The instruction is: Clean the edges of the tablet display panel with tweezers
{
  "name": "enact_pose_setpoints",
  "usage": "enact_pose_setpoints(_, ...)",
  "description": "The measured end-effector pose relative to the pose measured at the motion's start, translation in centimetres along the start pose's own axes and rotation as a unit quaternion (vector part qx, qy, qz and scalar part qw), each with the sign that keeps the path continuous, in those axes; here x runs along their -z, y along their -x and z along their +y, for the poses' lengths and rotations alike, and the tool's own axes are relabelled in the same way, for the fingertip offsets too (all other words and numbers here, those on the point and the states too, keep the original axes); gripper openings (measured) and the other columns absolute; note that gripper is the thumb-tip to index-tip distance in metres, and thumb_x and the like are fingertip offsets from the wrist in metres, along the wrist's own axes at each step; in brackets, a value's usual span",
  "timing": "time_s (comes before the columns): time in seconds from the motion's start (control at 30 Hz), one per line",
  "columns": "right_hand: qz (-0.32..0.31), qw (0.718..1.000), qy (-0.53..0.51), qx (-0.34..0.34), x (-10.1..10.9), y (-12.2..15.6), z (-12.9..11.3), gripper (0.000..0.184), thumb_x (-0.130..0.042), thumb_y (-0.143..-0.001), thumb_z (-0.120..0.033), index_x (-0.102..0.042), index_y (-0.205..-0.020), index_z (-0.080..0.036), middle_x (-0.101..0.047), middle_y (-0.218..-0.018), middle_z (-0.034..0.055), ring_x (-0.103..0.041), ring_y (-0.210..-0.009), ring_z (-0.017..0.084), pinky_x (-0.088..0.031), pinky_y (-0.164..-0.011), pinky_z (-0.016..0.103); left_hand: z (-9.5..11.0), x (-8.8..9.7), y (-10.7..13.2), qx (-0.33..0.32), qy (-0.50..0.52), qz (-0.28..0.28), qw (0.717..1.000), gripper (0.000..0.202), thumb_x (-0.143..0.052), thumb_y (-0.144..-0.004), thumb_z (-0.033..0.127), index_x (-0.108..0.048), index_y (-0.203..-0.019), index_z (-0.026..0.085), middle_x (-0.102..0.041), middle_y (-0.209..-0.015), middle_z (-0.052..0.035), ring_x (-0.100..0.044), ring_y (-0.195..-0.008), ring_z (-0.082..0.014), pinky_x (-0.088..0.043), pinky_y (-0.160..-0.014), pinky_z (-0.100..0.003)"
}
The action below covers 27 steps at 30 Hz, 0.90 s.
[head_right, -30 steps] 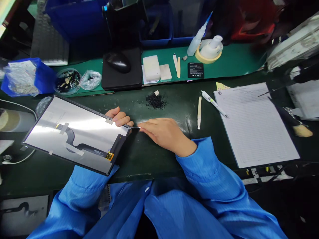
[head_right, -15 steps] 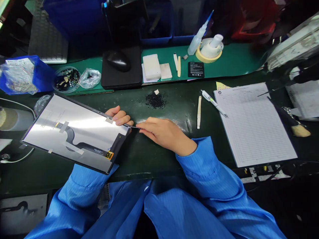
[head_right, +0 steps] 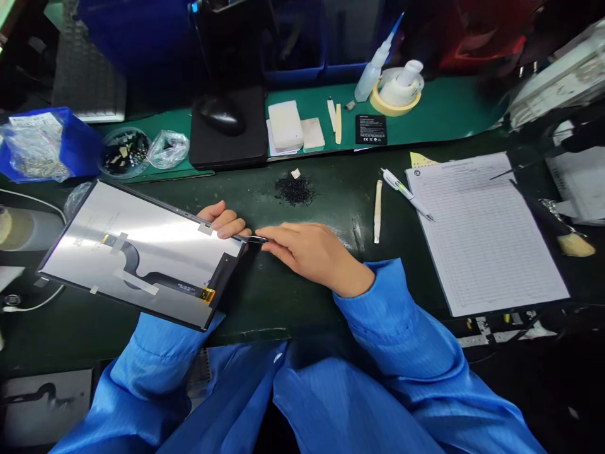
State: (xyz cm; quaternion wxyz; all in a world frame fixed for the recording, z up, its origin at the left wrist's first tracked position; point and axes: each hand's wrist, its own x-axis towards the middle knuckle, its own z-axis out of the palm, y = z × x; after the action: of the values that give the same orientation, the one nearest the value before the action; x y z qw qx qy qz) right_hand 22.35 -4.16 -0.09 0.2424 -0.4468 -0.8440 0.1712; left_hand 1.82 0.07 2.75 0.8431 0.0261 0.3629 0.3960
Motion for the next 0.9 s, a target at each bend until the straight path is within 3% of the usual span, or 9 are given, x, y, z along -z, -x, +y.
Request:
enact_pose_setpoints(0.2,0.007,1.0,-0.011,-0.005,0.2,-0.1,0.1,0.034,-0.05,-0.109,-0.036,-0.072,-0.128,-0.018,-0.078,-0.1,0.0066,-0.072,-0.086,0.019,-0.052,-0.072,0.03,0.1,0.3,-0.2,0.012,0.009,-0.009,1.0,0.053,-0.034,-0.108,0.03,-0.024,-0.057,0.021,-0.027,-0.053,0.0013,-0.03,-0.05,-0.013,-0.038,-0.057,-0.028)
enact_pose_setpoints(0.57,0.052,0.998,0.002,0.02,-0.9,0.0,0.7,0.023,-0.06,-0.105,-0.031,-0.079,-0.117,-0.026,-0.081,-0.099,0.0015,-0.066,-0.08,0.018,-0.052,-0.074,0.032,0.2,0.7,-0.2,0.02,0.013,-0.051,0.998,0.054,-0.031,-0.109,0.029,-0.026,-0.056,0.021,-0.031,-0.053,0.0007,-0.033,-0.051,-0.0125,-0.04,-0.058,-0.028)
enact_pose_setpoints(0.9,0.062,0.998,0.004,0.021,-1.0,0.1,0.8,0.022,-0.061,-0.104,-0.028,-0.08,-0.115,-0.029,-0.082,-0.1,-0.0009,-0.065,-0.077,0.017,-0.053,-0.073,0.031,0.3,0.3,-0.3,0.039,-0.004,-0.028,0.999,0.055,-0.025,-0.11,0.033,-0.017,-0.057,0.021,-0.027,-0.051,0.001,-0.036,-0.047,-0.0131,-0.04,-0.057,-0.029)
